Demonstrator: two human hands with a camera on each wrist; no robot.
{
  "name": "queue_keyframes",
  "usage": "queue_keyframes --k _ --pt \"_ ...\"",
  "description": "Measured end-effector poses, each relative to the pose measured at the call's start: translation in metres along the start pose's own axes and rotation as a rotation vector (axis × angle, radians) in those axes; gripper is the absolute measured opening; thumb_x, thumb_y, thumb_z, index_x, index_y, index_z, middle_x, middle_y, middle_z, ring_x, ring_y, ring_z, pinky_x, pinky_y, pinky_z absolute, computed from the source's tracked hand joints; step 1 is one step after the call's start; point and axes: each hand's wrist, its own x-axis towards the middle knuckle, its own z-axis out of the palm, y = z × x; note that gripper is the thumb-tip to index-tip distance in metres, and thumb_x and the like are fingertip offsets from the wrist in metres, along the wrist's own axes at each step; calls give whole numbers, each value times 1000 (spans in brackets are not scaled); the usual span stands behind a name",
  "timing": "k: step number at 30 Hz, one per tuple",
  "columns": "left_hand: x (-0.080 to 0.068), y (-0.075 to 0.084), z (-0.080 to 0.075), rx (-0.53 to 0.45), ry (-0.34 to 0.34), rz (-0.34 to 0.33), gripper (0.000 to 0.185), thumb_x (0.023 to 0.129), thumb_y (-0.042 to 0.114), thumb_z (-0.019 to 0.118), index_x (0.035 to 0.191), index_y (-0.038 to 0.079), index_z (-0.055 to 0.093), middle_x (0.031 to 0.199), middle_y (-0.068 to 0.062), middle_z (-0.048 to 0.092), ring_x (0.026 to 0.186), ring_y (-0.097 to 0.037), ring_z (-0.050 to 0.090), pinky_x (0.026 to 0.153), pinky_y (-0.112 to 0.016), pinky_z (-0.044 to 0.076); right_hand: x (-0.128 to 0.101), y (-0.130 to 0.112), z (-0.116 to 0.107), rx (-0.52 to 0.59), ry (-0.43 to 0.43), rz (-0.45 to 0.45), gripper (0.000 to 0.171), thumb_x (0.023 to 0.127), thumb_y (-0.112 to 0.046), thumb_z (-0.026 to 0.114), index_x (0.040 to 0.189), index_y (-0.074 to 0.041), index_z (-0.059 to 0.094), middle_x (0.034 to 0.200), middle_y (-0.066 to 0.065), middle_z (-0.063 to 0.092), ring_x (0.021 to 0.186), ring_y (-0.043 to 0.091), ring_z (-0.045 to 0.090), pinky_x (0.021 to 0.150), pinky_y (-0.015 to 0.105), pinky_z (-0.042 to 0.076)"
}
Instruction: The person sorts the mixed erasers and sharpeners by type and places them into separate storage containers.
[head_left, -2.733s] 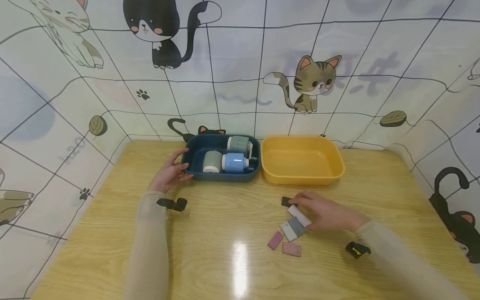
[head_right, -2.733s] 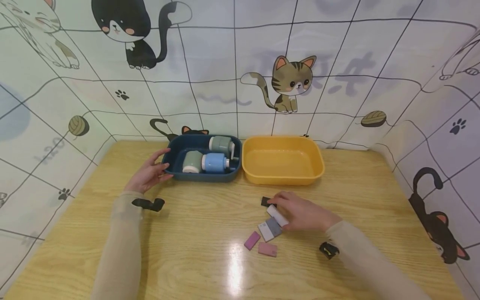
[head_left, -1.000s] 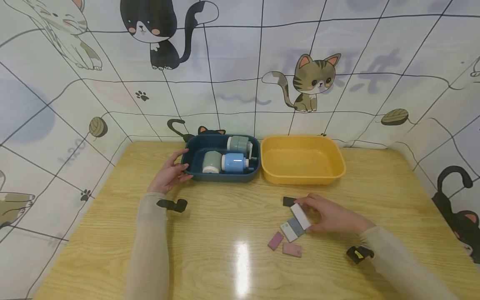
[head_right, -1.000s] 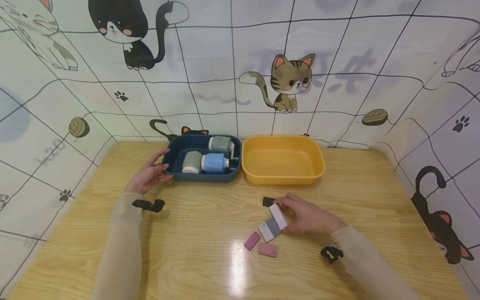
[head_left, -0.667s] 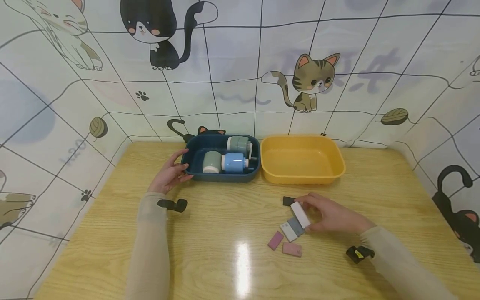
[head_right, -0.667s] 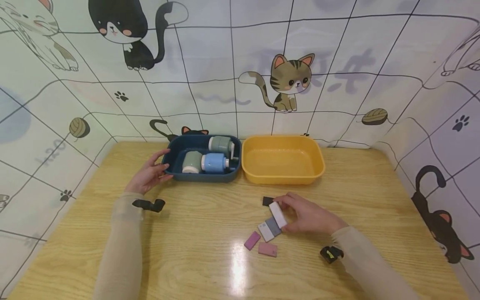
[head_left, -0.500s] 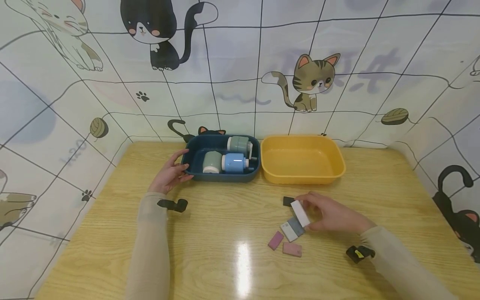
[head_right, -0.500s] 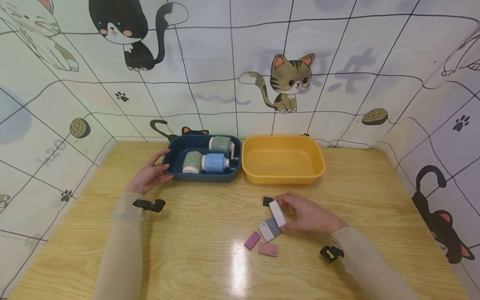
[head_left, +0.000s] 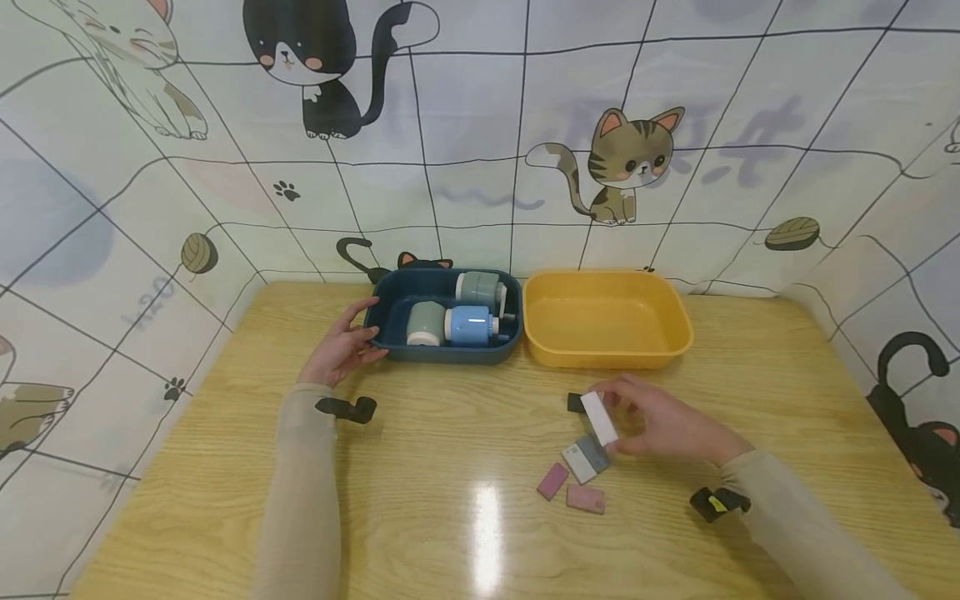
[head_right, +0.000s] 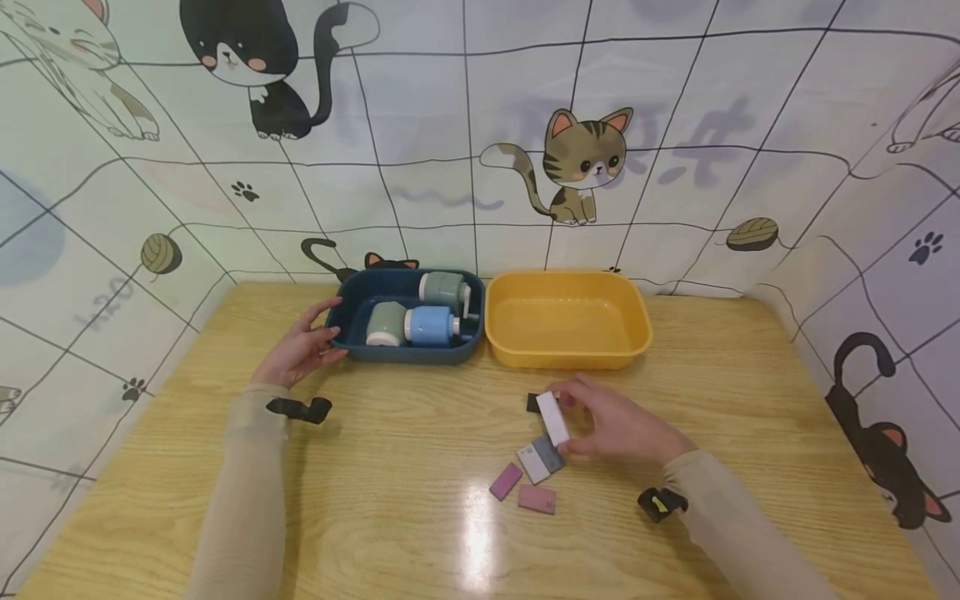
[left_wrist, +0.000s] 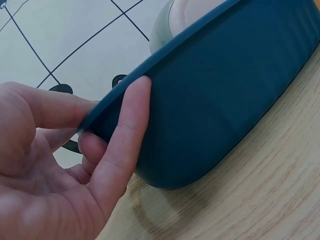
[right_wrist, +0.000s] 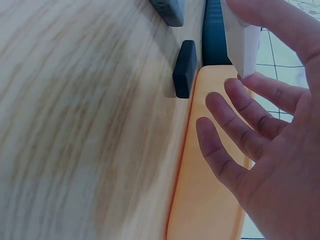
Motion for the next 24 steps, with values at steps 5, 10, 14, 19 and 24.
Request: queue_keyframes --k 5,10,14,19,24 --pt "0 1 0 4 -2 1 63 98 -9 43 153 16 25 97 -13 35 67 -15 46 78 -33 56 2 -2 -5 -13 12 -20 78 73 -25 86 138 -10 48 107 -3 50 98 22 51 83 41 52" --pt "2 -2 -3 -5 5 3 62 99 -9 42 153 17 26 100 -14 34 65 -15 45 76 -32 57 7 -3 -7 4 16 -33 76 75 -26 85 138 -7 47 102 -4 52 95 19 52 84 41 50" --pt "6 -6 -6 -9 18 0 61 99 -9 43 152 19 29 99 -14 34 65 -15 44 75 -32 57 10 -4 -8 34 16 -28 72 77 -25 84 137 -9 48 95 -6 54 93 17 55 87 41 49" --pt "8 -7 -7 -12 10 1 61 99 -9 42 152 19 29 96 -13 34 66 -15 44 77 -33 57 12 -6 -11 52 31 -14 74 76 -21 84 139 -11 46 93 -6 55 93 17 57 87 43 49" --pt "2 -3 -4 -15 -15 10 62 99 -9 41 153 15 24 96 -12 34 62 -14 41 79 -34 56 14 -7 -13 88 53 -26 75 75 -16 85 138 -9 46 92 -5 57 91 17 58 86 43 49"
